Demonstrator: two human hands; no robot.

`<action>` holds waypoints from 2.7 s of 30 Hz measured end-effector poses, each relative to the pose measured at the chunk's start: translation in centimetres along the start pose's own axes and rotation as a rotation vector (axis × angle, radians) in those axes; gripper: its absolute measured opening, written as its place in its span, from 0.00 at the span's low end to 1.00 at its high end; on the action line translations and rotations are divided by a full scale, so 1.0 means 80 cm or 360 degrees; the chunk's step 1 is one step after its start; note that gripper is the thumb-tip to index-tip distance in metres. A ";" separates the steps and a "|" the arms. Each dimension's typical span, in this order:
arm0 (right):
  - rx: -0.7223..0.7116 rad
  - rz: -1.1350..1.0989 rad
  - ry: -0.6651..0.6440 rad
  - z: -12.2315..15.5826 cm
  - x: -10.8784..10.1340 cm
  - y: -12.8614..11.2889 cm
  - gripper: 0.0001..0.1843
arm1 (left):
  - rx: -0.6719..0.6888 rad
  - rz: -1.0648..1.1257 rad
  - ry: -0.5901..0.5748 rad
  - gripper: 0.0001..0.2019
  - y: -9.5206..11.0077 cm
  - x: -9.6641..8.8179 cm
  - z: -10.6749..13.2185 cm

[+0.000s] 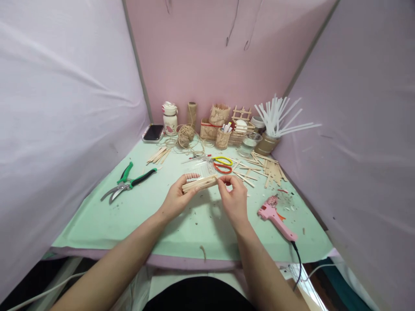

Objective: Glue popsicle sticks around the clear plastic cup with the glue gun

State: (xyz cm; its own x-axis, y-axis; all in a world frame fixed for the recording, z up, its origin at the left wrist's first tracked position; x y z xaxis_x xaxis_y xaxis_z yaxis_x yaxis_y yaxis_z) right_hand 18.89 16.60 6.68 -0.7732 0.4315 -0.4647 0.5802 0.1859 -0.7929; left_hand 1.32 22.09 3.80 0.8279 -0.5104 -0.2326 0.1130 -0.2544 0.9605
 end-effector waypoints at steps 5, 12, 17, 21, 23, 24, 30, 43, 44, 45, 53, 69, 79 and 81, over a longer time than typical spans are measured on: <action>-0.0001 0.0001 -0.0041 0.001 0.004 0.002 0.07 | 0.0091 0.0012 -0.0051 0.20 0.003 0.006 0.000; -0.0078 0.0074 -0.0026 0.002 0.005 -0.003 0.07 | 0.0043 0.0111 -0.0106 0.23 -0.002 0.013 -0.001; -0.0106 0.0163 -0.0039 0.003 0.008 -0.006 0.07 | 0.0012 0.0139 -0.0117 0.26 -0.002 0.015 -0.001; -0.0131 0.0171 -0.0126 0.009 0.013 -0.014 0.06 | 0.0010 0.0131 -0.0092 0.27 0.001 0.014 -0.001; -0.0194 0.0090 -0.0157 0.015 0.011 -0.025 0.06 | 0.0013 0.0142 -0.0066 0.27 0.000 0.011 -0.002; -0.0221 0.0039 -0.0134 0.018 0.007 -0.030 0.06 | 0.0007 0.0149 -0.0049 0.27 -0.001 0.009 -0.002; -0.0096 0.0059 0.0125 0.020 -0.030 -0.012 0.07 | -0.0085 0.0154 0.0058 0.26 -0.008 -0.009 -0.002; 0.0062 0.0602 -0.0321 0.011 0.011 0.036 0.09 | -0.0044 0.0060 0.0013 0.25 -0.001 -0.019 -0.001; 0.0037 0.0577 -0.0289 0.010 0.007 0.030 0.09 | -0.0015 -0.0010 -0.0027 0.24 0.006 -0.020 -0.002; 0.0003 0.0540 -0.0261 0.009 0.002 0.023 0.09 | 0.0016 -0.0098 -0.0079 0.23 0.014 -0.021 -0.003; -0.0204 0.0318 -0.0180 0.014 -0.011 -0.007 0.08 | 0.0174 -0.1354 -0.0551 0.18 0.087 -0.012 -0.017; -0.0455 0.0442 -0.0634 0.000 0.040 -0.048 0.06 | 0.0385 -0.1609 -0.0571 0.06 0.081 0.022 -0.015; -0.0438 0.0439 -0.0620 0.001 0.044 -0.041 0.07 | 0.0378 -0.1393 -0.0503 0.03 0.066 0.012 -0.016; -0.0430 0.0430 -0.0622 0.001 0.044 -0.040 0.07 | 0.0398 -0.1388 -0.0494 0.03 0.066 0.011 -0.016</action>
State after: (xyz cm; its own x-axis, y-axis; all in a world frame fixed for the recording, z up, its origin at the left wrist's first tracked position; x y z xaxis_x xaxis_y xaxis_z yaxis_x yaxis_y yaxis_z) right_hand 14.25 17.50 7.58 -0.5950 0.1450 -0.7905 0.7768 0.3562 -0.5193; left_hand 3.36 21.34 8.87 0.3213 -0.2442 -0.9149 0.4701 -0.7976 0.3780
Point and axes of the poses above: each hand's wrist, its own z-axis away from the middle knuckle, its own x-axis out of the palm, y = z × x, the point moved 9 cm from there along -z, towards the middle knuckle, and after that the axes turned 12 degrees about -y, right-handed, at the moved point
